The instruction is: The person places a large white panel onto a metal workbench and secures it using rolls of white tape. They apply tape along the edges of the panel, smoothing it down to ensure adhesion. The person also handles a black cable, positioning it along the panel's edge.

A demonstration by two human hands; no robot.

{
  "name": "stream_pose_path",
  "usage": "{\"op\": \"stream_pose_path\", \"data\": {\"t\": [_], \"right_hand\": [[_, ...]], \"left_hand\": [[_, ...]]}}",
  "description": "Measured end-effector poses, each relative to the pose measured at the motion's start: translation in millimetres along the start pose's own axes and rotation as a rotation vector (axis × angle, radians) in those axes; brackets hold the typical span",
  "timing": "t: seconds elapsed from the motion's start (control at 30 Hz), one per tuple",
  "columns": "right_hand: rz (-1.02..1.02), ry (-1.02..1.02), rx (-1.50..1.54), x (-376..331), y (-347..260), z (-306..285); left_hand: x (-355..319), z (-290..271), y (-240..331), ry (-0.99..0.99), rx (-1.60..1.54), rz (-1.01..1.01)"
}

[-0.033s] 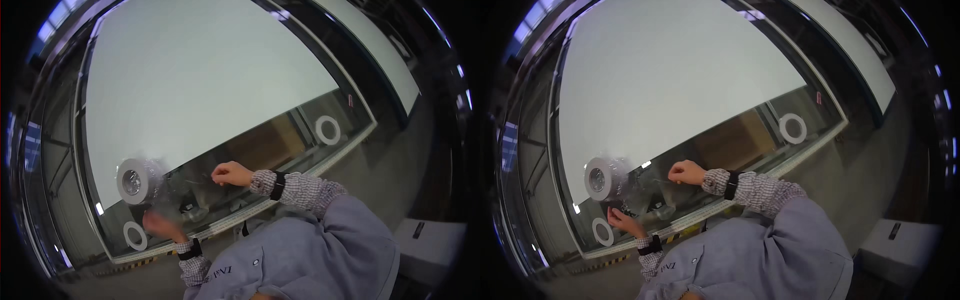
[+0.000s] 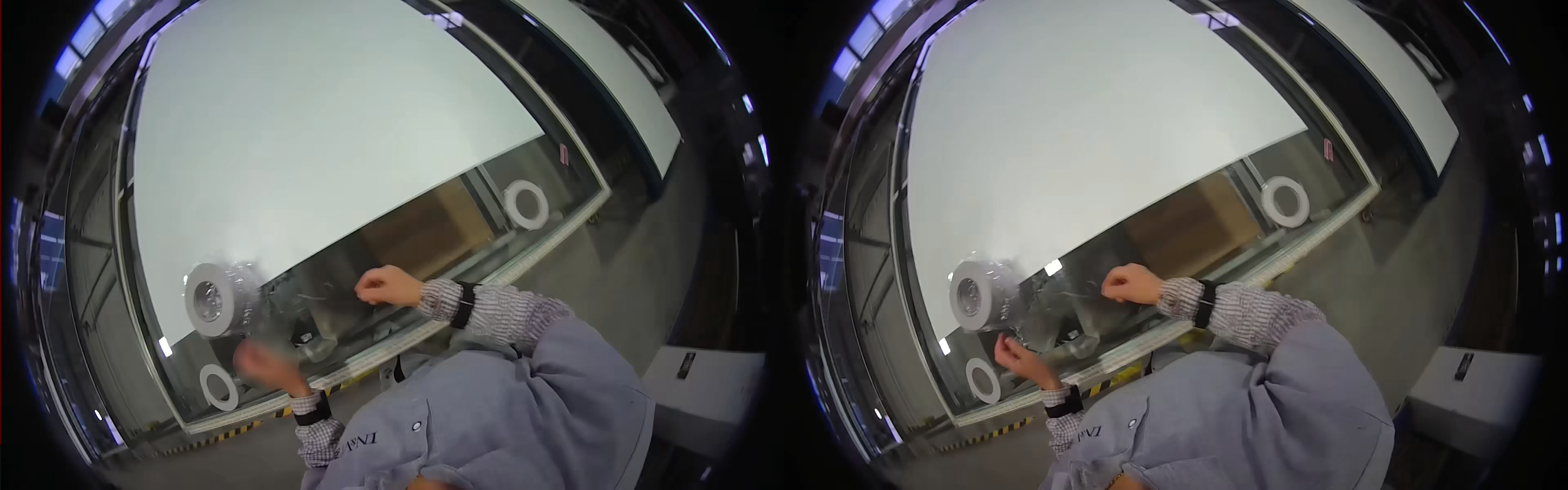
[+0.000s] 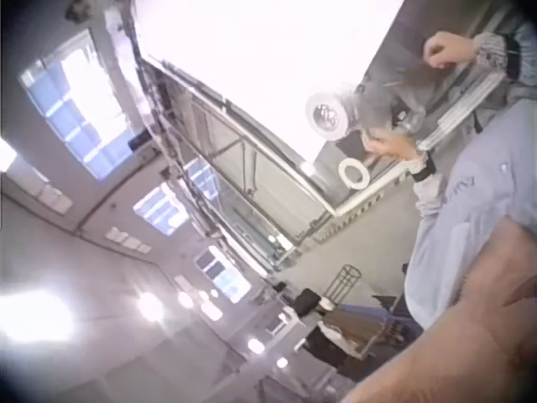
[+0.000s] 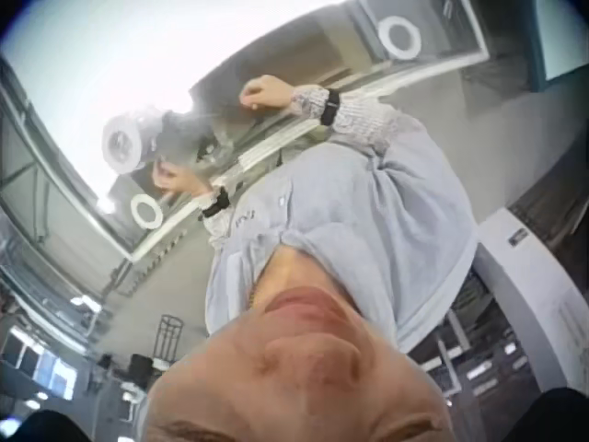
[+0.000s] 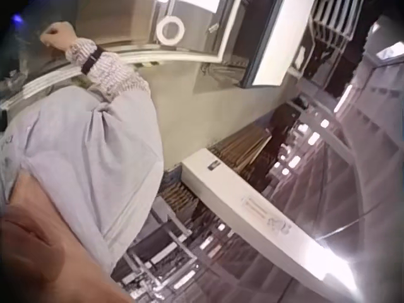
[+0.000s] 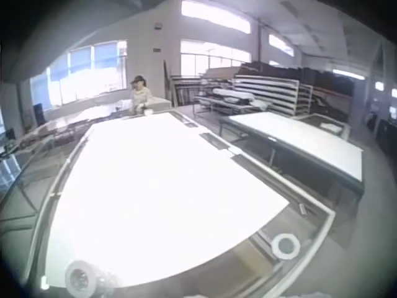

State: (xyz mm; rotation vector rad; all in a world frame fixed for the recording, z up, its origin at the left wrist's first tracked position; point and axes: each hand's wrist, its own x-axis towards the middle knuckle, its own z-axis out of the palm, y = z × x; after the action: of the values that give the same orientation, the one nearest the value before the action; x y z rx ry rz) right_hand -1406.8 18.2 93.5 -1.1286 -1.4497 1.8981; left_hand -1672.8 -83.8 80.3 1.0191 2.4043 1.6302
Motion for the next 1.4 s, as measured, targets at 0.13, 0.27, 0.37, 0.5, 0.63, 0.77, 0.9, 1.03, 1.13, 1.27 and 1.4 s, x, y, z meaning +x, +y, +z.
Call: {"op": "stream_pose_path", "data": {"t": [0.13,0.27,0.37,0.5,0.63,0.77,0.9,1.03,1.13,1.27,1.4], "right_hand": [[0.224,0.141,0.255,-118,56,-59],[0.271,0.292,0.45,-212,101,-105],[0.261,0.39,0.487,-270,112,-138],[0.148,0.493,0.556,-335,148,-186],[0.135,0.682,0.654,-409,168,-228],[0.162,0.699,0.378,-446,163,-270],[-0.011,0.72,0.149,-432,100,-313],[-0.11,0.336,0.032,-398,31,-347],[0.064,-0.089,0.169,-393,2,-374],[0.144,-0.151,0.276,-393,-11,-425],[0.061,0.037,0.539,-392,-10,-496]], "left_hand": [[-87,45,76,-0.57,-0.064,0.255],[-197,137,144,-0.948,-0.252,0.599],[-282,211,196,-0.973,-0.322,0.919],[-326,267,218,-0.854,0.12,1.133],[-336,281,208,-0.852,0.263,1.238],[-335,268,240,-0.841,0.358,1.343],[-333,239,304,-1.533,0.071,0.777],[-360,213,352,-1.794,-0.209,0.379],[-382,225,379,-1.816,-0.415,0.201],[-402,275,388,-1.77,-0.635,0.039],[-424,376,373,-1.315,-0.32,0.397]]}}
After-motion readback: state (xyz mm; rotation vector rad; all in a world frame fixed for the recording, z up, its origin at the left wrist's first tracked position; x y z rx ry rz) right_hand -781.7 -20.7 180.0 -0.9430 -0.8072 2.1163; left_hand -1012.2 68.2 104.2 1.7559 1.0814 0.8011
